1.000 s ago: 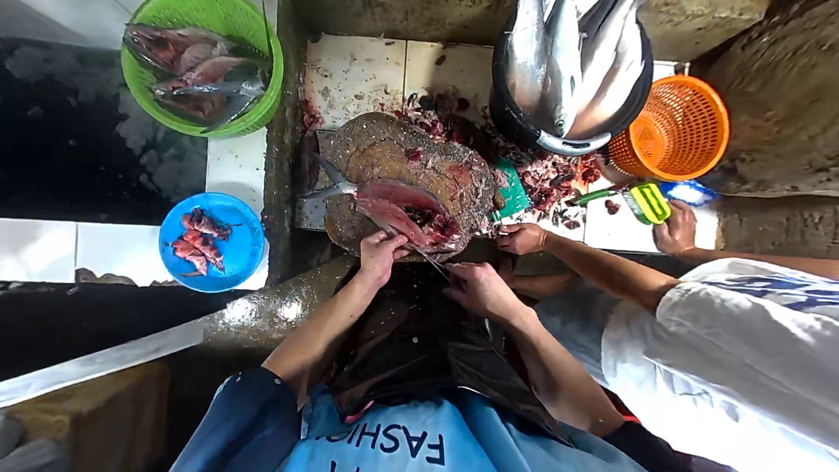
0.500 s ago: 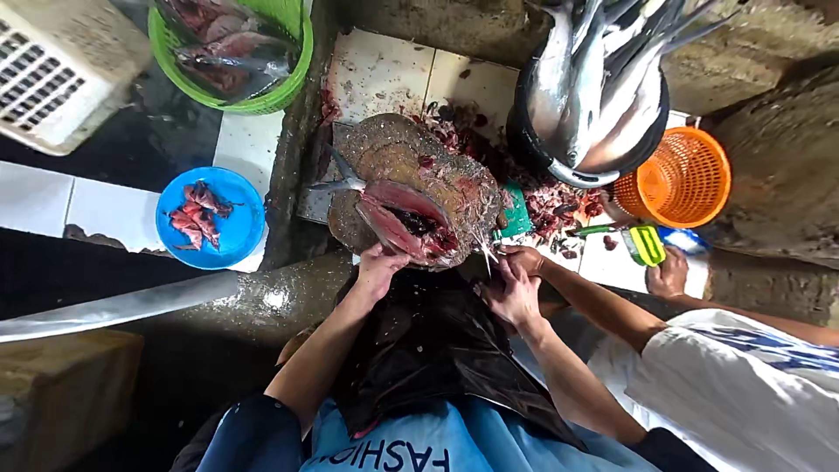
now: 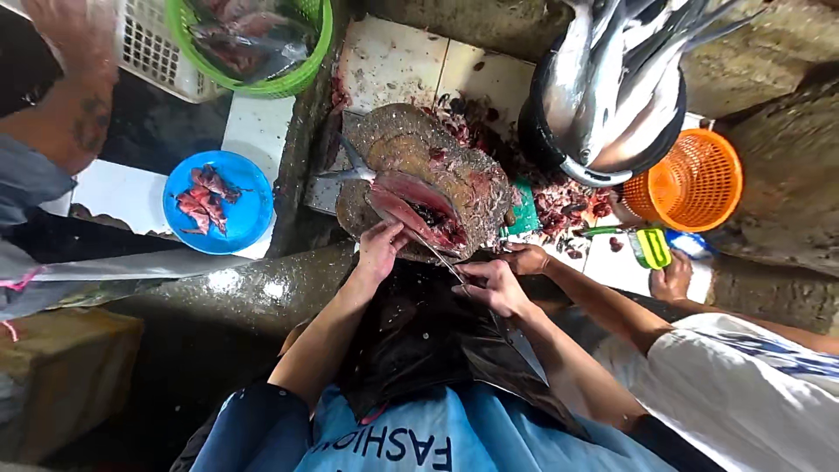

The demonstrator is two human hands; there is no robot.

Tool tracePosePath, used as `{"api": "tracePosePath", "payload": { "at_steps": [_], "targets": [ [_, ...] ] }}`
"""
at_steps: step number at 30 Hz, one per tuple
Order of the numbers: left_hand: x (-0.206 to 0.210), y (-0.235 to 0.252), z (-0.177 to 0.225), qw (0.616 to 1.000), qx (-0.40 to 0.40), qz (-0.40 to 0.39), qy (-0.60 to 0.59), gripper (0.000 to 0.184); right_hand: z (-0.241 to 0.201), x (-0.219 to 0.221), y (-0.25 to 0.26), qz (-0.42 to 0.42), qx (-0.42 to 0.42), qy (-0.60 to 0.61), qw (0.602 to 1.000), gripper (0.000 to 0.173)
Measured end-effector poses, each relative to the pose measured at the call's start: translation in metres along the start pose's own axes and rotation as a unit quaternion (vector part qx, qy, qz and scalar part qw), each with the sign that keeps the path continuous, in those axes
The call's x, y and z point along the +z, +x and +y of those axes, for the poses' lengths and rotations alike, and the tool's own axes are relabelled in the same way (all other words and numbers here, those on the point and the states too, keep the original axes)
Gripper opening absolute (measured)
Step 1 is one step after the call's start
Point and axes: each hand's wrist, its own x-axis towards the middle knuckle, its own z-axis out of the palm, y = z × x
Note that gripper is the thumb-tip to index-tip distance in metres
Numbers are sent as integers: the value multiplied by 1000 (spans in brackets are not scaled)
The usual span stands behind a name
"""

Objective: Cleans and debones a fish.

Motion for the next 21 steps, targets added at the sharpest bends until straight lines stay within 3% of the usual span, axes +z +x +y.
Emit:
{"api": "tracePosePath", "payload": {
  "at_steps": [6,9,11,13,15,17,18,19,21],
  "targets": [
    [-2,0,2,999,3,-32,-16,14,7,5,35,-17,10,22,1000,37],
    [-7,17,3,999,-4,-45,-13,11,-7,-2,59,-89,76,-66,991,34],
    [-2,27,3,999,-34,-41,7,15,-19,-19,53,-116,87,-59,988,50],
    [9,32,3,997,-81,-19,-5,15,-16,-37,30,-77,37,171,982,87],
    [25,34,-1,991,-121,13,-46,18,-3,-28,11,47,-21,422,905,99],
    [39,34,-10,987,-137,41,-75,20,4,-3,6,177,-90,541,817,110],
    [46,34,-14,987,-134,52,-74,21,5,10,9,248,-117,516,812,113],
    [50,33,-17,988,-128,58,-62,22,2,22,12,312,-112,429,840,117],
    [51,31,-21,994,-102,42,-18,22,-6,40,13,357,-41,108,927,121]
  ]
}}
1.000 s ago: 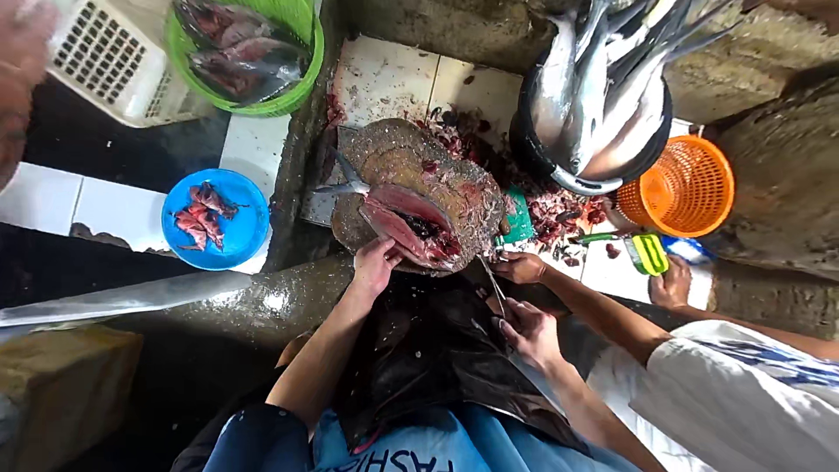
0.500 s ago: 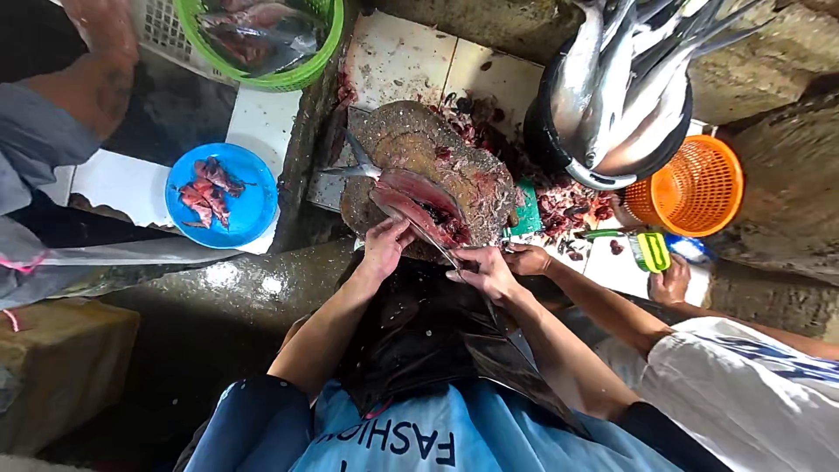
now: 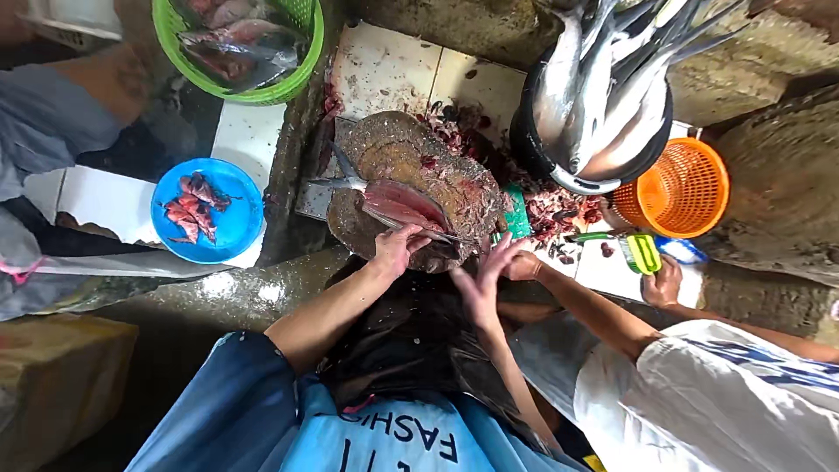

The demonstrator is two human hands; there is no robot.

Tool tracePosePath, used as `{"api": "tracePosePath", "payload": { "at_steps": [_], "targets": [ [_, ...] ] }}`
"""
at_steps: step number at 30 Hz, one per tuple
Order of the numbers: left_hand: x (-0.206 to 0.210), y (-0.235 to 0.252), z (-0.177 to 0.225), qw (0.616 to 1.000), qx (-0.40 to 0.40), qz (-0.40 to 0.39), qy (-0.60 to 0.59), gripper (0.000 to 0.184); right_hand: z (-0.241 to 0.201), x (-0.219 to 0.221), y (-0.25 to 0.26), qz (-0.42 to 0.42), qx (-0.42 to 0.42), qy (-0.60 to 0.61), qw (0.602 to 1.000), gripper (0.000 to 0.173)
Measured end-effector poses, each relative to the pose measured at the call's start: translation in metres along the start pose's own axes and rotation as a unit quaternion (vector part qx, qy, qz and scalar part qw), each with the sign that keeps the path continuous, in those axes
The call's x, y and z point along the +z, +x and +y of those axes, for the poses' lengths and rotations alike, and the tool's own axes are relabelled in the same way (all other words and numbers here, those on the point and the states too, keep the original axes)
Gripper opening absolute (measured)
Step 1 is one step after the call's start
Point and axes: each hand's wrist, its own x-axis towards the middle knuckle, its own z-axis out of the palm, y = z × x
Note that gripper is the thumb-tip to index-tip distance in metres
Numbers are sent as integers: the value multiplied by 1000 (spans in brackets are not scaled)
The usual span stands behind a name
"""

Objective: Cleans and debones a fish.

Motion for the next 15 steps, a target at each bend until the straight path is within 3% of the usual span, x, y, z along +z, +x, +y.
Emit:
{"api": "tracePosePath", "payload": {
  "at_steps": [2,5,11,13,15],
  "targets": [
    [-2,-2,4,998,32,-28,52,19,0,9,-6,-29,-14,-289,957,121],
    [-3,-8,8,993,42,-59,97,15,-3,8,0,-48,-9,-422,905,111],
    [-3,-19,12,992,28,-71,98,15,5,2,17,-81,-7,-436,896,105],
    [-1,-19,14,993,22,-68,93,13,12,-10,25,-107,25,-360,926,101],
    [1,-19,14,995,8,-62,76,12,19,-30,31,-127,119,-169,970,90]
  ]
}}
